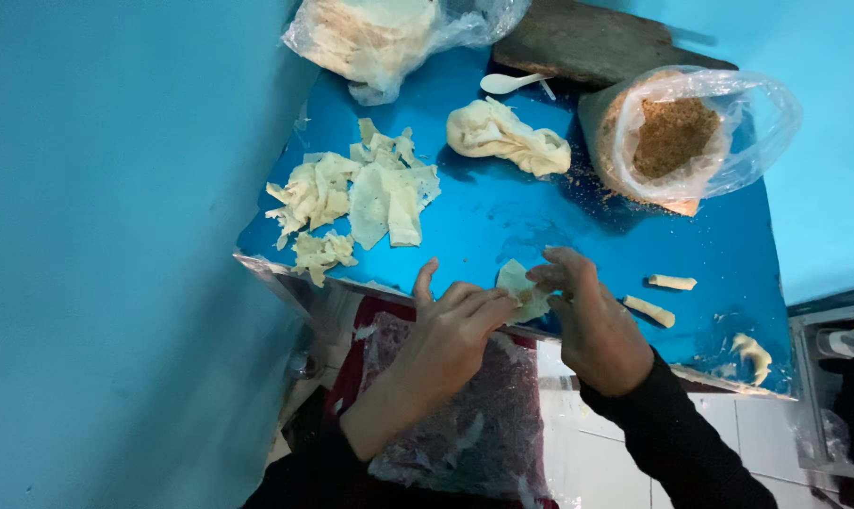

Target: The person takes thin square dough sheets from a blue work table, rolls each sheet by hand into a small cylinder, and occasionally reaches into a plastic bag of brown filling before rolling. The person gathers the finished rolled pieces in one hand and sets them with the pile of completed rolls on the table.

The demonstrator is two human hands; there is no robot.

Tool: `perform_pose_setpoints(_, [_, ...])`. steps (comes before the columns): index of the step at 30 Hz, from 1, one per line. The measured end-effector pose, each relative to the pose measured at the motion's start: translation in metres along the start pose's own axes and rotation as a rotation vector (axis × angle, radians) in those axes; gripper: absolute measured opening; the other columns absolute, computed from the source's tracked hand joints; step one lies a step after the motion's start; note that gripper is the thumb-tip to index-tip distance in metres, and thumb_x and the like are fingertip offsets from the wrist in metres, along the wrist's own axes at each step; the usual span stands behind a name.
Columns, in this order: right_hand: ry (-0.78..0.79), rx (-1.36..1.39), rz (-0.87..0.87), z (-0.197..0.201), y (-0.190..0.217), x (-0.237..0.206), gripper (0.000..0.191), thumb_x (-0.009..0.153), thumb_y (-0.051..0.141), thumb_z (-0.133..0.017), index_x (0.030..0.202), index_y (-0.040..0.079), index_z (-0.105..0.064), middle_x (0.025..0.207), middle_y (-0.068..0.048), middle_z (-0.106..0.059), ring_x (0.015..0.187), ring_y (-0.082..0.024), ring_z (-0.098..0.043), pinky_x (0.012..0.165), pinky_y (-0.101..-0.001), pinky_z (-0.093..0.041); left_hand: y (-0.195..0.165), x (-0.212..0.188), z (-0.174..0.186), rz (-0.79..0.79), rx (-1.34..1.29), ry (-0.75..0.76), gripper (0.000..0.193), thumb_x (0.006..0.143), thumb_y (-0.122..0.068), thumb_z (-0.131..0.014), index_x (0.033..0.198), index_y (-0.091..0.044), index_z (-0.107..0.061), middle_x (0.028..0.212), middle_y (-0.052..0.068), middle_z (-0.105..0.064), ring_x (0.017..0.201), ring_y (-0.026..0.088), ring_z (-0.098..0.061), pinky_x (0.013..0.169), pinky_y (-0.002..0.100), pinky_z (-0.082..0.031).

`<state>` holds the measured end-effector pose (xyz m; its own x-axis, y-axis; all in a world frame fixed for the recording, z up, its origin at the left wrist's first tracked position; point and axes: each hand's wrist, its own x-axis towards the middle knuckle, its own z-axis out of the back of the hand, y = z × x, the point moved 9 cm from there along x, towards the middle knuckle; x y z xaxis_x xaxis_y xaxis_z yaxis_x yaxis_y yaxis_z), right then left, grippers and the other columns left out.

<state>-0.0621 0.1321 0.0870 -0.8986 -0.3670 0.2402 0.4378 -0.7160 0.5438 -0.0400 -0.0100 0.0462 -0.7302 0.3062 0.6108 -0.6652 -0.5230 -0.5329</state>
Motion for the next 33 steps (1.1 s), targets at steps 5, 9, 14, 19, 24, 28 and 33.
perform_pose_setpoints(5, [0.044,0.09,-0.054,-0.005,-0.005,0.003,0.052,0.094,-0.011,-0.053,0.141,0.002,-0.034,0.129,-0.022,-0.066,0.121,-0.034,-0.068,0.09,-0.0415,-0.06,0.005,0.004,-0.005,-0.016,0.02,0.076,0.02,0.096,-0.008,-0.068,0.116,-0.012,-0.072,0.116,0.001,-0.074,0.11,0.019,-0.066,0.117,0.075,-0.016])
perform_pose_setpoints(9, [-0.029,0.115,-0.009,0.006,-0.005,0.002,0.047,0.093,-0.011,-0.054,0.136,0.0,-0.039,0.132,-0.024,-0.063,0.119,-0.033,-0.069,0.088,-0.0418,-0.061,0.005,0.005,-0.002,-0.039,0.008,0.078,0.025,0.093,-0.012,-0.072,0.117,-0.013,-0.072,0.116,0.001,-0.074,0.109,0.019,-0.065,0.117,0.074,-0.015])
perform_pose_setpoints(14, [-0.082,-0.116,-0.054,0.013,-0.017,-0.006,0.053,0.082,-0.004,-0.067,0.132,0.0,-0.048,0.109,-0.02,-0.07,0.101,-0.034,-0.07,0.079,-0.0429,-0.057,0.004,0.006,-0.002,-0.043,0.025,0.073,0.024,0.092,-0.012,-0.073,0.116,-0.015,-0.072,0.118,-0.001,-0.074,0.111,0.018,-0.066,0.118,0.073,-0.015])
perform_pose_setpoints(19, [-0.02,-0.142,-0.082,-0.004,-0.027,-0.005,0.042,0.088,-0.006,-0.062,0.128,-0.002,-0.049,0.094,-0.018,-0.068,0.091,-0.033,-0.069,0.075,-0.0421,-0.056,0.003,0.006,-0.002,-0.032,0.03,0.075,0.023,0.092,-0.012,-0.074,0.115,-0.015,-0.072,0.118,-0.001,-0.074,0.11,0.018,-0.066,0.118,0.073,-0.016])
perform_pose_setpoints(24, [0.016,-0.08,-0.14,-0.004,-0.031,-0.005,0.049,0.09,-0.01,-0.055,0.136,-0.002,-0.042,0.095,-0.019,-0.067,0.086,-0.035,-0.069,0.073,-0.0438,-0.056,0.005,0.008,-0.002,-0.044,0.037,0.083,0.022,0.09,-0.012,-0.074,0.112,-0.015,-0.073,0.115,-0.001,-0.075,0.108,0.017,-0.067,0.118,0.073,-0.017])
perform_pose_setpoints(28, [-0.055,0.022,-0.031,0.005,-0.016,-0.004,0.047,0.09,-0.011,-0.056,0.134,-0.003,-0.04,0.114,-0.025,-0.065,0.104,-0.035,-0.072,0.083,-0.0428,-0.06,0.008,0.009,-0.003,-0.062,0.029,0.061,0.018,0.091,-0.015,-0.075,0.109,-0.016,-0.074,0.111,-0.003,-0.076,0.105,0.017,-0.067,0.118,0.072,-0.018])
perform_pose_setpoints(33, [0.006,0.049,-0.052,-0.002,-0.009,-0.004,0.046,0.09,-0.01,-0.055,0.133,-0.004,-0.037,0.125,-0.025,-0.065,0.109,-0.03,-0.074,0.078,-0.0403,-0.061,0.009,0.007,-0.003,-0.11,0.062,0.04,0.017,0.094,-0.014,-0.074,0.11,-0.018,-0.075,0.11,-0.003,-0.076,0.104,0.016,-0.068,0.12,0.071,-0.017])
